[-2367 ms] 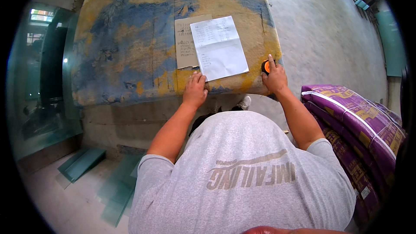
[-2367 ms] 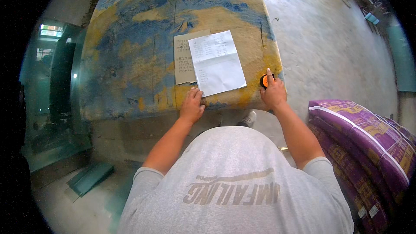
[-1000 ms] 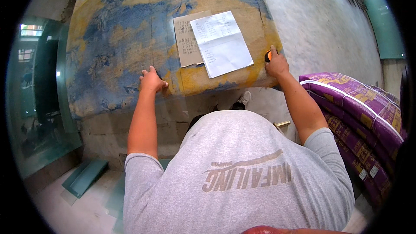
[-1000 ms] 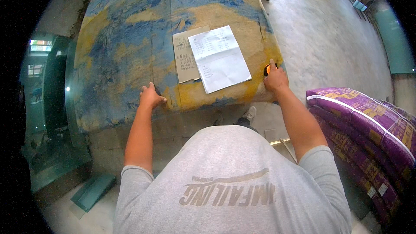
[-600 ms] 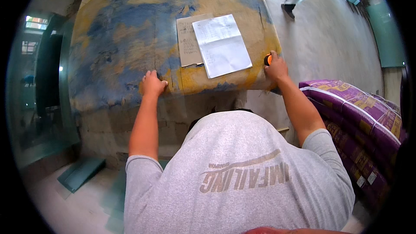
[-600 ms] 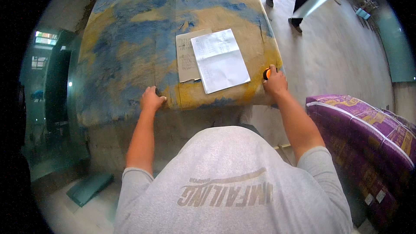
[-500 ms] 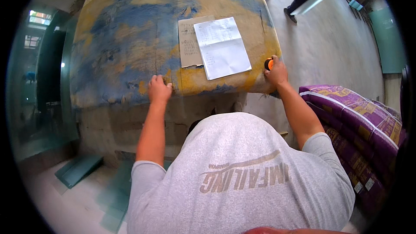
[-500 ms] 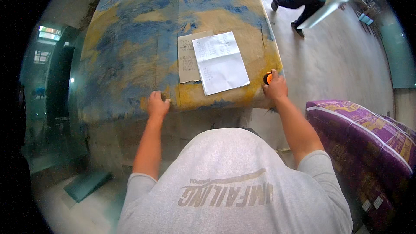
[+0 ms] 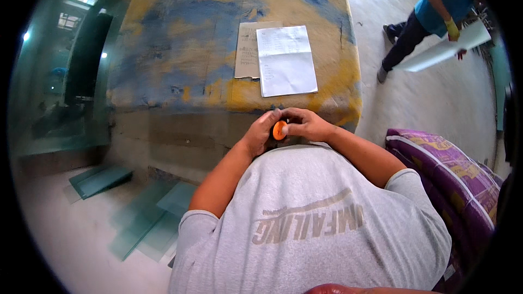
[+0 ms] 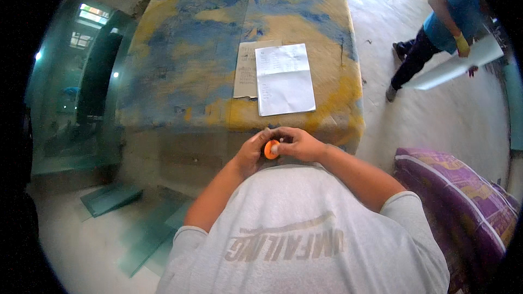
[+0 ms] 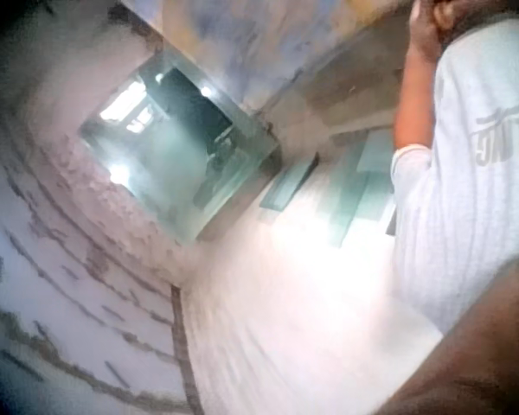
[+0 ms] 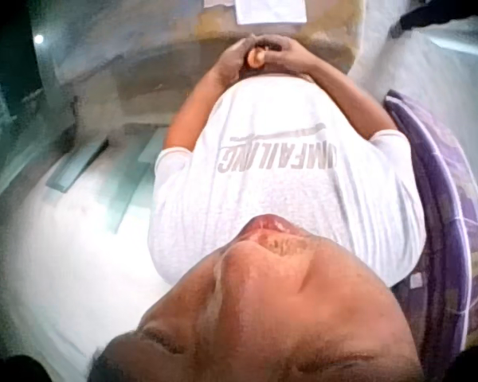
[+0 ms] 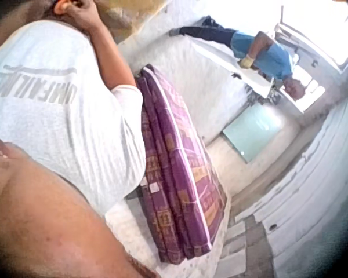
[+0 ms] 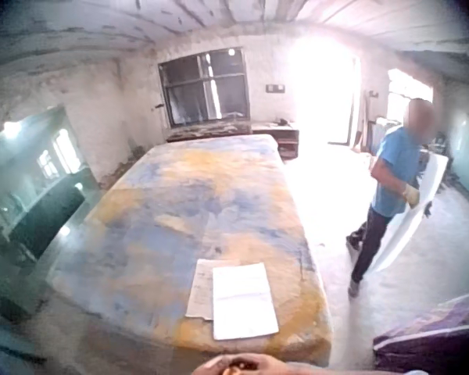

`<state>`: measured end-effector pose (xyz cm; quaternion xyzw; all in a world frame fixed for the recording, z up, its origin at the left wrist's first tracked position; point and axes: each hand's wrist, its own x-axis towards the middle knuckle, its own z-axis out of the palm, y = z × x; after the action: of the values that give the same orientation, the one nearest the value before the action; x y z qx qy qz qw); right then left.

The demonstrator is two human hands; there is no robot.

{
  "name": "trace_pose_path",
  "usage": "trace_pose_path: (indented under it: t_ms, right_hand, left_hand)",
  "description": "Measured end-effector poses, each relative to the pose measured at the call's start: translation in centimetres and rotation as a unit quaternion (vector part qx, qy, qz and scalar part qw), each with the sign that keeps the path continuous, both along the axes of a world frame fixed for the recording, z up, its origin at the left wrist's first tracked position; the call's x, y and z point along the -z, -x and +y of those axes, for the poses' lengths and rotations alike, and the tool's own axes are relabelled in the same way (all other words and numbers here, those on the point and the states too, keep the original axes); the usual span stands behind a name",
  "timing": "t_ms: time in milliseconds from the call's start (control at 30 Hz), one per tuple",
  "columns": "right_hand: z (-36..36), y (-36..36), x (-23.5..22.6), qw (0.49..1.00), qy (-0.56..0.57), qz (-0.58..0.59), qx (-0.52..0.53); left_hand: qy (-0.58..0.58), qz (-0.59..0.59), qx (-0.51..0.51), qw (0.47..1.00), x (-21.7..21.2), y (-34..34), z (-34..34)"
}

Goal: The person measures a large sheet of glass on a workbench using a tape measure and a metal ruler. They then move to a stack of wrapped glass panels and measure their dimensions. The person returns to the workbench to measure the glass again.

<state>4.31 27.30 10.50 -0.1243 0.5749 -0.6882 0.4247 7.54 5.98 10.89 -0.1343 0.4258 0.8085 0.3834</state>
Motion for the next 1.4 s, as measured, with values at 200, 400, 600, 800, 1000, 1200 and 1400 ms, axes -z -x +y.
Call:
trace_pose_path:
  t_ms: [200, 400, 600, 800, 1000, 1200, 1400]
  right_hand:
    - [0.2, 0.0, 1.5, 0.973, 0.028, -0.227, 0.036]
    - [0.7, 4.8, 0.0, 0.918, -0.001, -0.27, 0.289]
    - [11.2, 16.5, -2.2, 0.862, 0.251, -0.17, 0.407]
    - [9.9, 17.1, -6.6, 0.881, 0.253, -0.112, 0.385]
    - [3.9, 13.9, 5.8, 0.953, -0.063, 0.027, 0.295]
    - [-13.4, 2.7, -2.3, 0.968, -0.185, 0.075, -0.153]
    - [-18.0, 2.0, 0.0, 0.992, -0.026, 0.053, -0.111]
  left_hand:
    - [0.358, 0.178, 0.059, 0.915, 0.5, -3.6, 0.5]
    - [0.551, 0.234, 0.154, 0.786, 0.1, -5.1, -4.5]
    - [0.581, 0.222, 0.148, 0.769, 5.2, -14.0, -18.6]
    - [0.629, 0.116, 0.146, 0.754, 7.0, -21.4, -24.5]
    - [0.606, 0.108, 0.001, 0.788, 5.3, -21.1, -22.9]
    - [0.479, 0.148, -0.194, 0.844, 4.8, -12.1, -18.4]
    - [0.313, 0.201, -0.309, 0.875, -1.0, -2.1, -13.4]
